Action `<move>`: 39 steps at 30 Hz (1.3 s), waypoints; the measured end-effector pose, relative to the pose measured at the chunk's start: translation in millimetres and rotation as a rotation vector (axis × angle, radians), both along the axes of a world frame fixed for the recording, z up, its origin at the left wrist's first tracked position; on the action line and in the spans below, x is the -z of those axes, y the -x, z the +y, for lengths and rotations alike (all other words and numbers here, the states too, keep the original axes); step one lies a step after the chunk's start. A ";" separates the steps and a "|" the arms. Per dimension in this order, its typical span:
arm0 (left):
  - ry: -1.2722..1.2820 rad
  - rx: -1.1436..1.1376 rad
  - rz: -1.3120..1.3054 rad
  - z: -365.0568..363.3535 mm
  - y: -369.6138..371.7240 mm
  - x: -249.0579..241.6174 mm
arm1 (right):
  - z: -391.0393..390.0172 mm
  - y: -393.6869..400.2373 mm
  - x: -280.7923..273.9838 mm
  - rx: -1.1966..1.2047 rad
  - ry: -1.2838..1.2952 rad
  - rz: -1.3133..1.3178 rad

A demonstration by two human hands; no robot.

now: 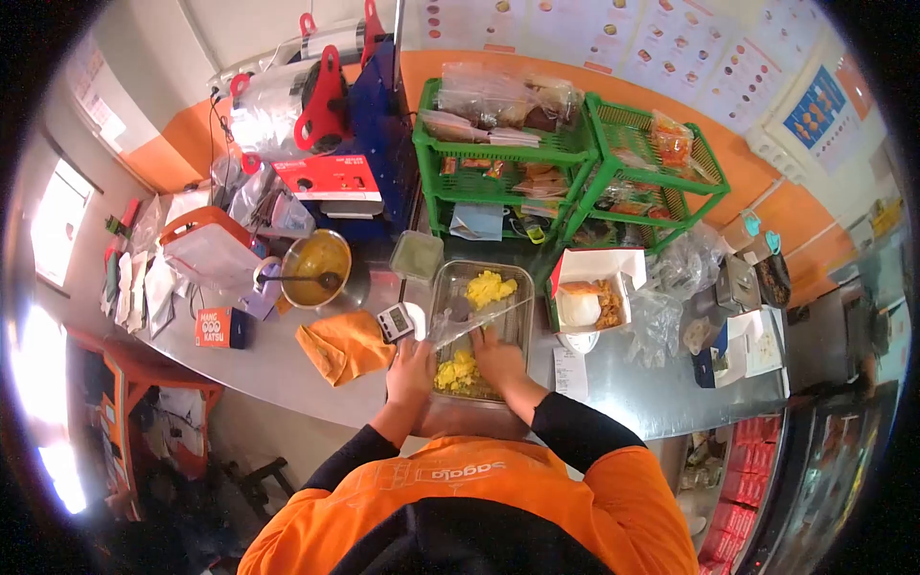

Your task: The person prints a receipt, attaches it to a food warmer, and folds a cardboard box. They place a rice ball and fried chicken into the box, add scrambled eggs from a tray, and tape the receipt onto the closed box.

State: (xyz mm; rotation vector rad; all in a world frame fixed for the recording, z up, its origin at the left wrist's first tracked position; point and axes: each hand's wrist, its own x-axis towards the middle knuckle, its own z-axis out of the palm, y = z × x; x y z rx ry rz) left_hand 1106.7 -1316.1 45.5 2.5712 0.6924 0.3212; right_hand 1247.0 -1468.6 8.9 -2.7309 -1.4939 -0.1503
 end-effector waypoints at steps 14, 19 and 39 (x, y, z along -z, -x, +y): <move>0.026 0.033 -0.072 -10.0 3.2 -2.5 | 26.5 -42.4 16.4 0.173 0.053 0.021; 0.025 0.021 -0.083 -9.9 6.2 4.8 | 7.3 -36.5 -22.7 0.123 0.138 0.155; 0.059 0.005 -0.182 -11.9 28.1 2.9 | -53.1 16.1 -30.2 -0.161 0.004 0.022</move>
